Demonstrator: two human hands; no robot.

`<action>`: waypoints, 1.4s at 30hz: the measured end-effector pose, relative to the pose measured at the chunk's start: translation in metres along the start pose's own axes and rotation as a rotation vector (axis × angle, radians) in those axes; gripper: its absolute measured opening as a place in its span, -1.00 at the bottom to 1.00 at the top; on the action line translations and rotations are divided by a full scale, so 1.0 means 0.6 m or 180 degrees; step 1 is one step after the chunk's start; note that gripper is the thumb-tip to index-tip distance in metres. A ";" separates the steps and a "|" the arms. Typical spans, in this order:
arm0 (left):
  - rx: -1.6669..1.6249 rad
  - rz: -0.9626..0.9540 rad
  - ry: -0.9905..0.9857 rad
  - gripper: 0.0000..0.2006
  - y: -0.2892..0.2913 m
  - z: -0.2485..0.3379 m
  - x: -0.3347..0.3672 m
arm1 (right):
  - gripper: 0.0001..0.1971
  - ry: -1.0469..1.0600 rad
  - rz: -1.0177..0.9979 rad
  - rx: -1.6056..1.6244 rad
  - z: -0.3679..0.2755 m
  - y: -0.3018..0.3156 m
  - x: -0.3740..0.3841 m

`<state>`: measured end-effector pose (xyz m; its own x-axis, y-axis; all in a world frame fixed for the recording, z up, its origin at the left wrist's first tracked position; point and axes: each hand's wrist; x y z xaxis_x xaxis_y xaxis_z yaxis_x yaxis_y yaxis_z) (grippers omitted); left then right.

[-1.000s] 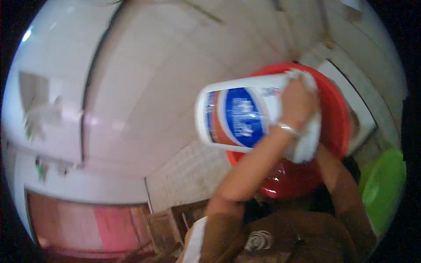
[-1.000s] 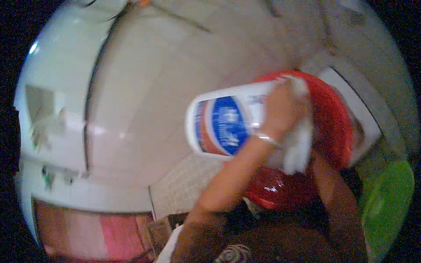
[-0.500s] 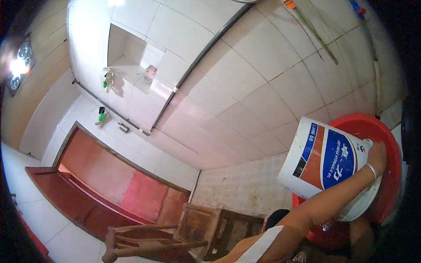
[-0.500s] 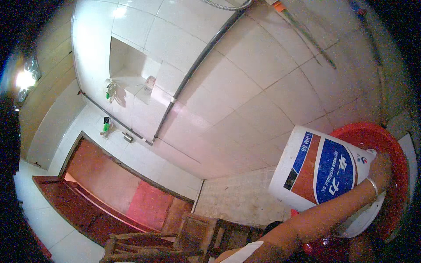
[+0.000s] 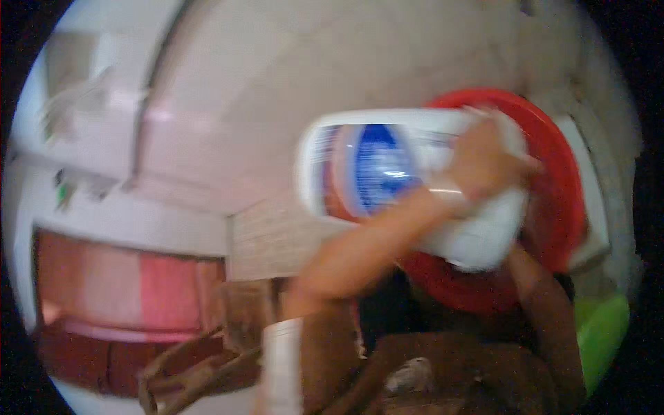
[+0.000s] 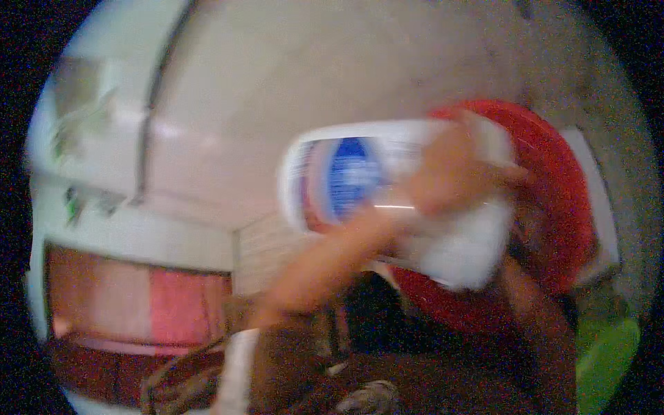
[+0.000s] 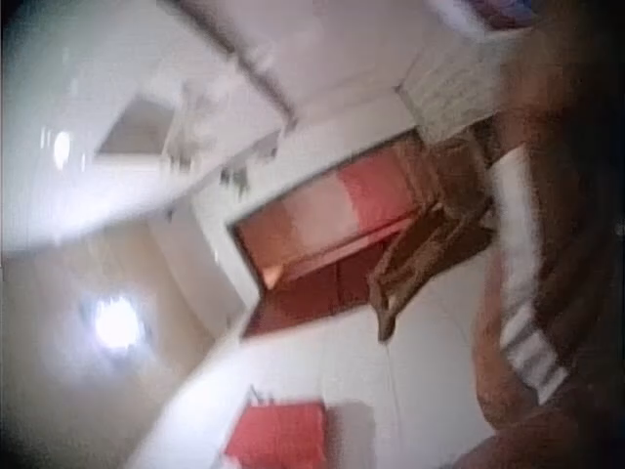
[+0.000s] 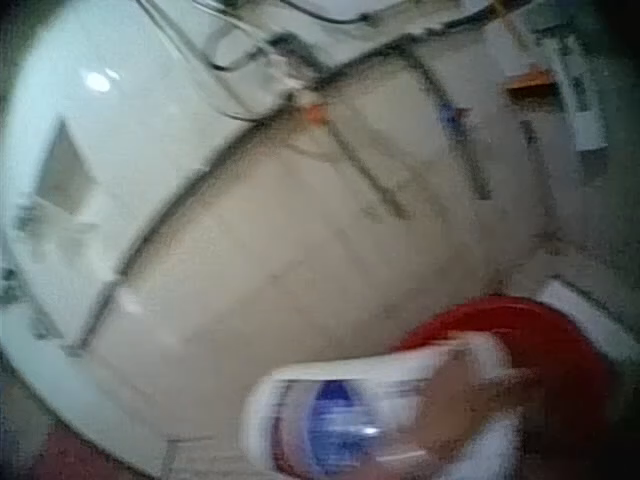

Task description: The person washes a bucket by dumping out dirty water into a basin, scrubbing the outside and inside of the bucket with water and a cloth, and then rinsing and wringing the cloth.

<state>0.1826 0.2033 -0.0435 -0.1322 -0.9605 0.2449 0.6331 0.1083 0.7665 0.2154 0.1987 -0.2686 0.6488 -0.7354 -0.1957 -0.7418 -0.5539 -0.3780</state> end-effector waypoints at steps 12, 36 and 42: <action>-0.1126 0.1625 0.2322 -0.57 -0.534 -0.403 -0.111 | -0.43 0.0539 0.1366 -0.3146 0.496 1.101 -0.174; 0.1827 0.1243 0.2018 -0.56 -0.907 -0.548 -0.472 | -0.77 0.0629 0.2889 -0.2540 0.869 1.295 -0.388; -0.2179 -0.3105 0.2891 -0.54 -1.391 -0.364 -0.244 | -0.55 0.0289 0.2953 -0.2979 0.948 1.461 -0.451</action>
Point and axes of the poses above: each hand's wrist, its own x-axis towards the middle knuckle, its own y-axis out of the back of the hand, z = x × y, and after that the axes turned 1 degree about z, right-handed
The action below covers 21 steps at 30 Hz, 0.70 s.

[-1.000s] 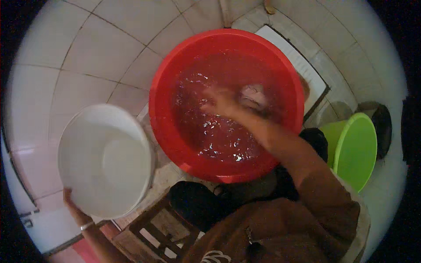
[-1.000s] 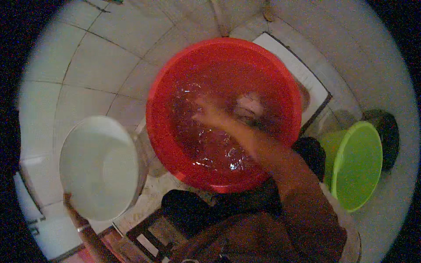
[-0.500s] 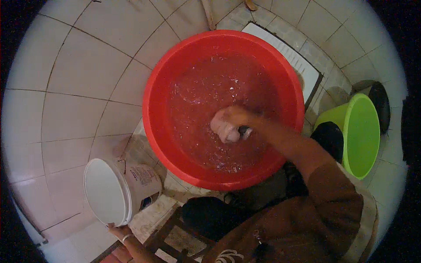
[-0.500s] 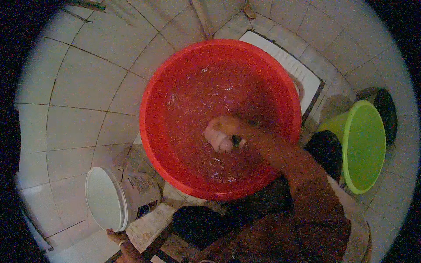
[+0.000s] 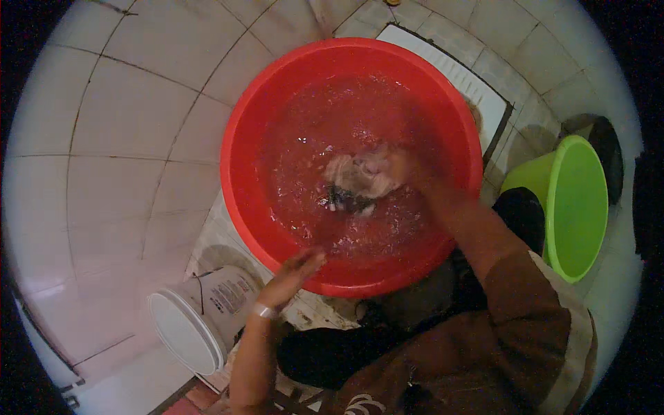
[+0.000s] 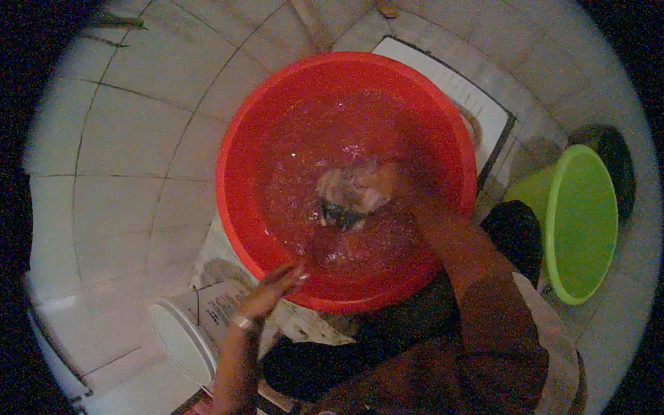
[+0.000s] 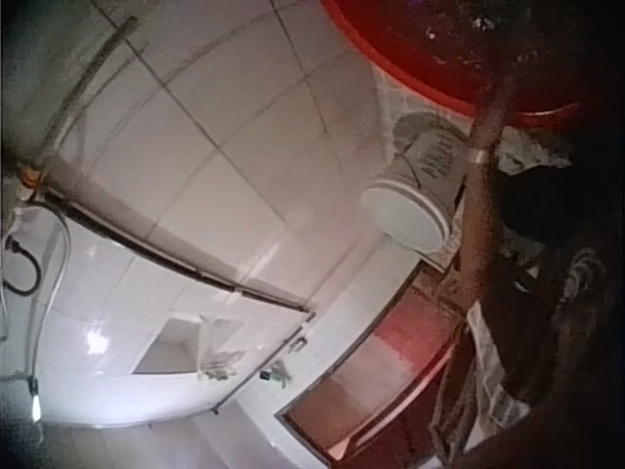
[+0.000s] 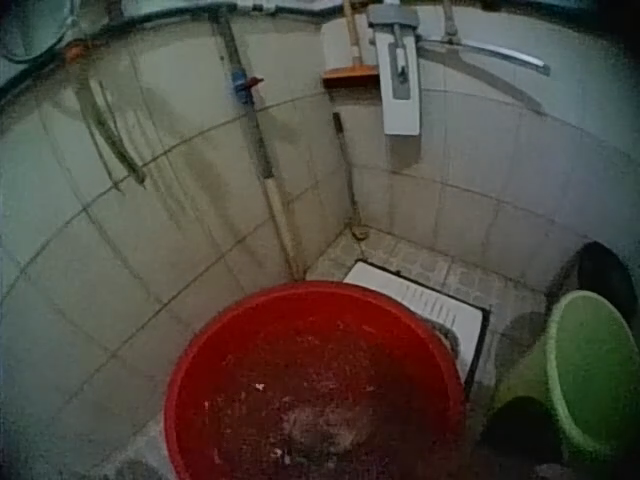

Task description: The person washes a bucket by dumping out dirty water into a basin, scrubbing the outside and inside of the bucket with water and a cloth, and then rinsing and wringing the cloth.

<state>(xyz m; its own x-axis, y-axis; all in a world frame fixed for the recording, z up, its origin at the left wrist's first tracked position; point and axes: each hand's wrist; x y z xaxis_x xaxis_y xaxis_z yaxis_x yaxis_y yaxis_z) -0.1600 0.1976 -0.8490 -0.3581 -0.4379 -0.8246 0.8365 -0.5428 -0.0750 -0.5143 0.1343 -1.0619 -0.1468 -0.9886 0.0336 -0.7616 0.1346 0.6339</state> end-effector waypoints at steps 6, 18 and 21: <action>-0.1517 -0.0363 0.0313 -0.14 -0.013 -0.013 0.276 | -0.39 0.1318 0.0637 -0.1983 0.041 -0.143 0.040; -0.3351 0.0088 -0.2232 -0.46 0.145 -0.103 0.328 | -0.53 0.0283 -0.0275 -0.0206 -0.476 -0.303 -0.071; -0.3306 0.0283 -0.2054 -0.55 0.159 -0.092 0.347 | -0.62 -0.1187 -0.0709 0.0121 -0.418 -0.298 0.051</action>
Point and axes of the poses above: each hand's wrist, its own x-axis towards the middle knuckle, its own y-axis out of the back of the hand, z = x × y, and after that the axes turned 1 degree about z, right-handed
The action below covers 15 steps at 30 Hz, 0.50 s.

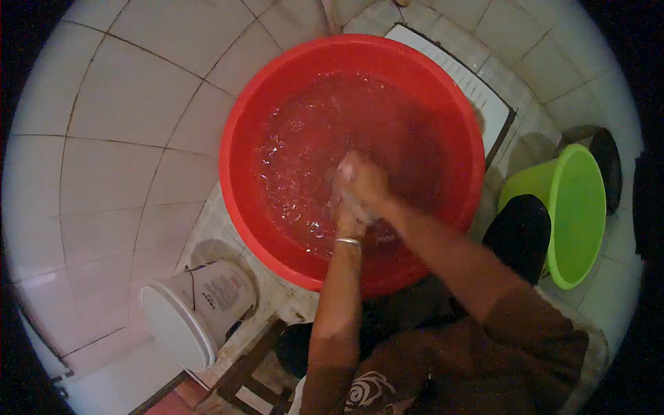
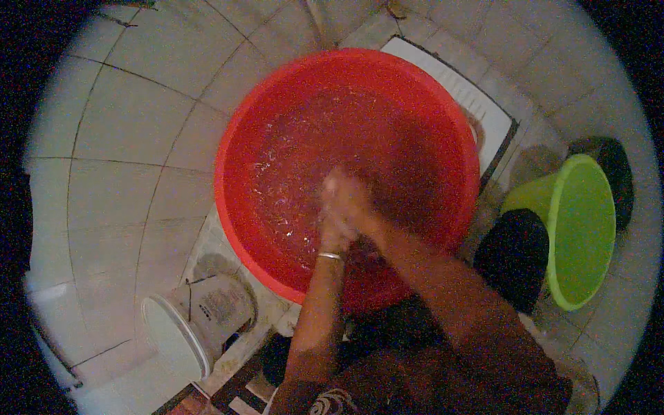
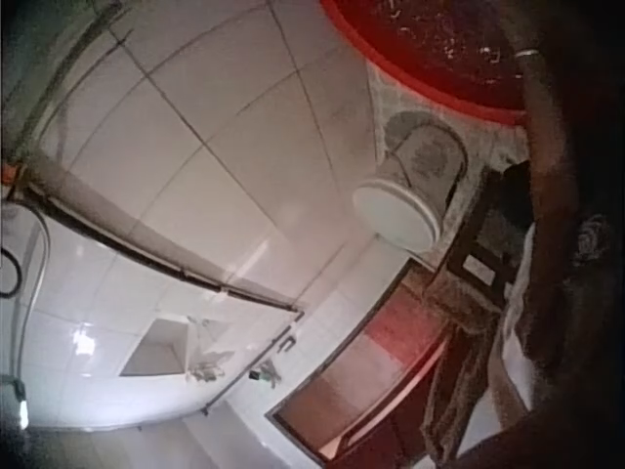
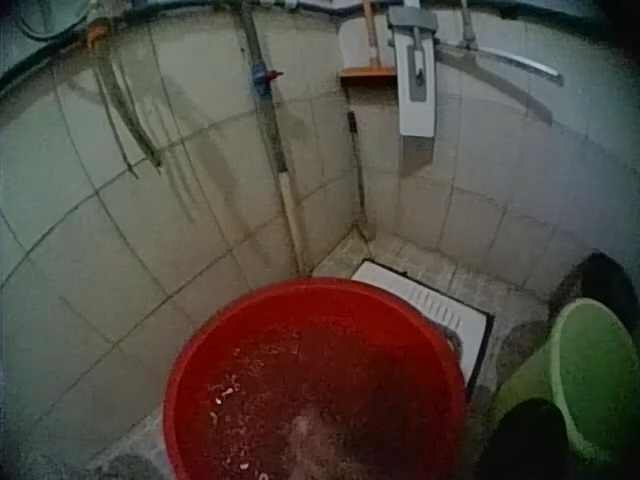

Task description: The person washes a bucket by dumping out dirty water into a basin, scrubbing the outside and inside of the bucket with water and a cloth, and then rinsing and wringing the cloth.

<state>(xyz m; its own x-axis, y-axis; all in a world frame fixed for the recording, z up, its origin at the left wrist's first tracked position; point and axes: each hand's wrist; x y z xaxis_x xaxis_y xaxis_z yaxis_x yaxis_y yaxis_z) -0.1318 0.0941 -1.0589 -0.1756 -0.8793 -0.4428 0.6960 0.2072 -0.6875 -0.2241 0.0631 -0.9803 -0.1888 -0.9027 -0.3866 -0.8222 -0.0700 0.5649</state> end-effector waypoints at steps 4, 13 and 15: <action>0.0680 0.0582 0.0198 -0.61 -0.020 0.038 0.029 | -0.52 0.0591 -0.0100 -0.1598 0.105 0.136 0.102; 0.0248 0.0884 0.0766 -0.37 0.229 0.098 0.033 | -0.51 0.1375 -0.0985 -0.1848 0.192 -0.115 0.123; 0.1150 0.0171 0.0525 -0.41 0.265 0.087 0.047 | -0.57 0.1051 -0.0948 -0.0287 0.197 -0.200 0.148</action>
Point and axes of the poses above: each hand's wrist, its own x-axis towards the middle knuckle, its own y-axis out of the back of the hand, z = x × y, and after that the axes turned 1 degree about z, right-handed
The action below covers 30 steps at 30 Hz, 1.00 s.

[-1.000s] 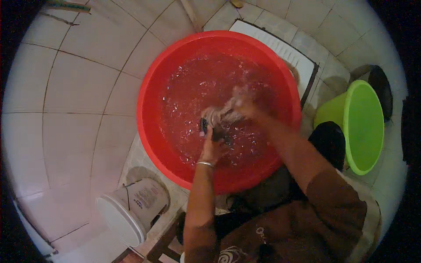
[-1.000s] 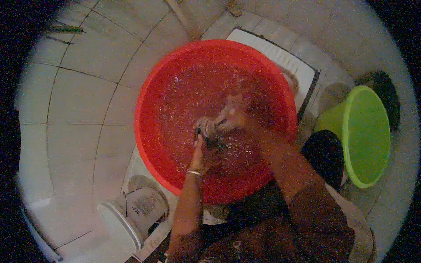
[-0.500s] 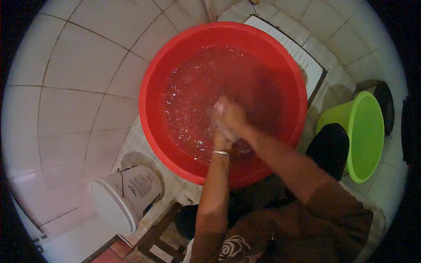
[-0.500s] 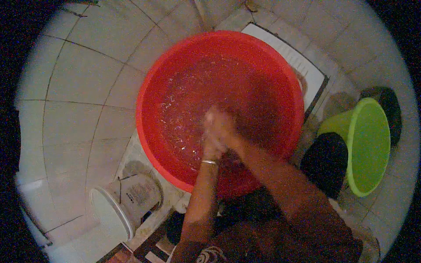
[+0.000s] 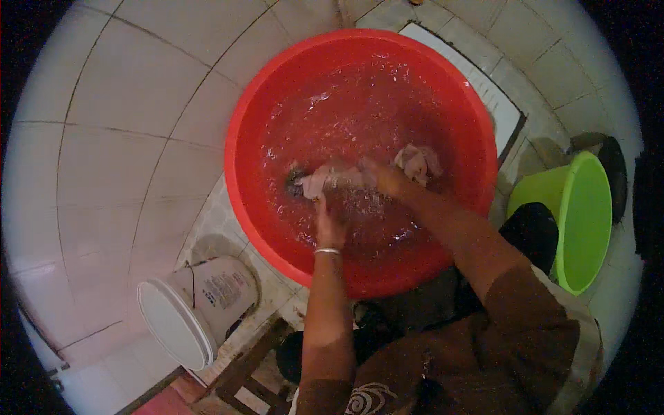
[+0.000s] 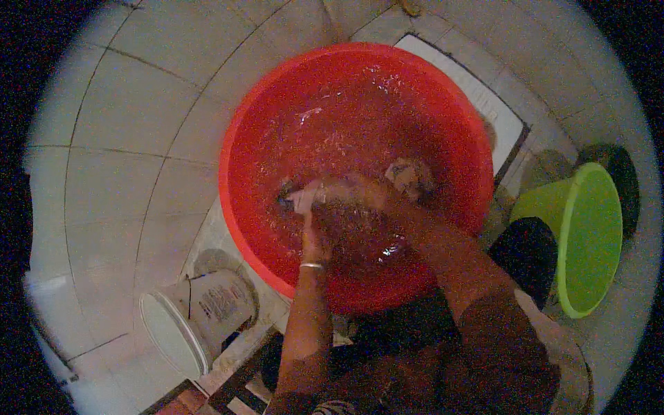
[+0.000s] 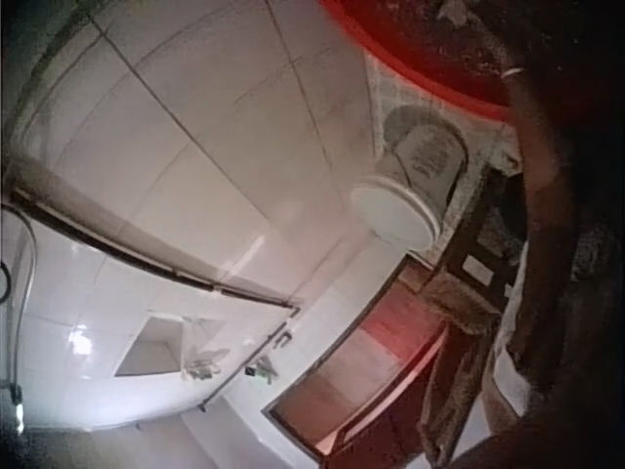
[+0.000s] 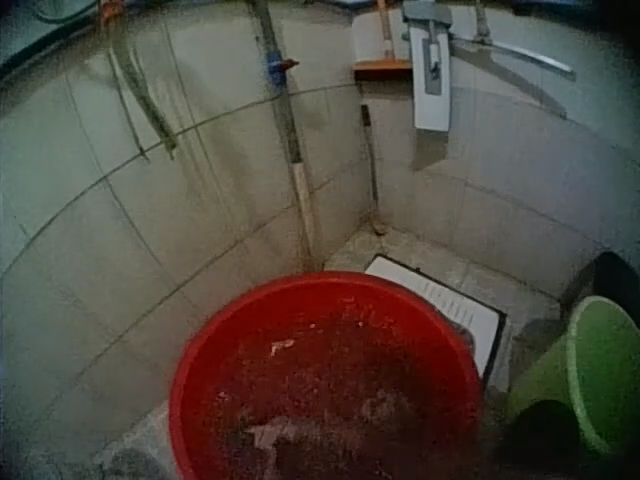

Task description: The person washes a bucket by dumping out dirty water into a basin, scrubbing the outside and inside of the bucket with water and a cloth, and then rinsing and wringing the cloth.

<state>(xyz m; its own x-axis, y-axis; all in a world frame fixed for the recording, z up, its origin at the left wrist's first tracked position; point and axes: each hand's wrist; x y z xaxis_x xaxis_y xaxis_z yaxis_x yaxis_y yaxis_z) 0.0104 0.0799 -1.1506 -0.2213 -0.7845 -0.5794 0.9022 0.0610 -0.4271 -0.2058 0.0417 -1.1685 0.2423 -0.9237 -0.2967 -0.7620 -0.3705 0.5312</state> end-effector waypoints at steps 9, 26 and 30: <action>-0.2348 -0.1262 0.0488 -0.35 0.130 0.110 0.073 | -0.74 0.0984 0.0134 -0.0764 -0.347 -0.202 -0.026; -0.0880 0.0736 0.0088 -0.45 0.243 -0.046 0.078 | -0.61 -0.0033 0.2215 -0.2926 0.029 -0.091 0.139; -0.0604 0.0079 0.0048 -0.43 0.116 -0.028 0.060 | -0.67 0.0344 0.2061 -0.1901 -0.003 -0.158 0.111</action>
<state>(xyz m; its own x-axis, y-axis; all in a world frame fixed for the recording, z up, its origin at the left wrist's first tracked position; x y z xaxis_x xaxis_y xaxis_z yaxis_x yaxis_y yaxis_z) 0.0589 0.0664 -1.2127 -0.2065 -0.7720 -0.6012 0.8218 0.1966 -0.5348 -0.1162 0.0148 -1.2370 -0.0492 -0.9626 0.2663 -0.3359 0.2671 0.9032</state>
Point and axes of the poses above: each hand's wrist, its own x-axis towards the middle knuckle, its own y-axis out of the back of the hand, z = x × y, and after that the axes turned 1 degree about z, right-handed
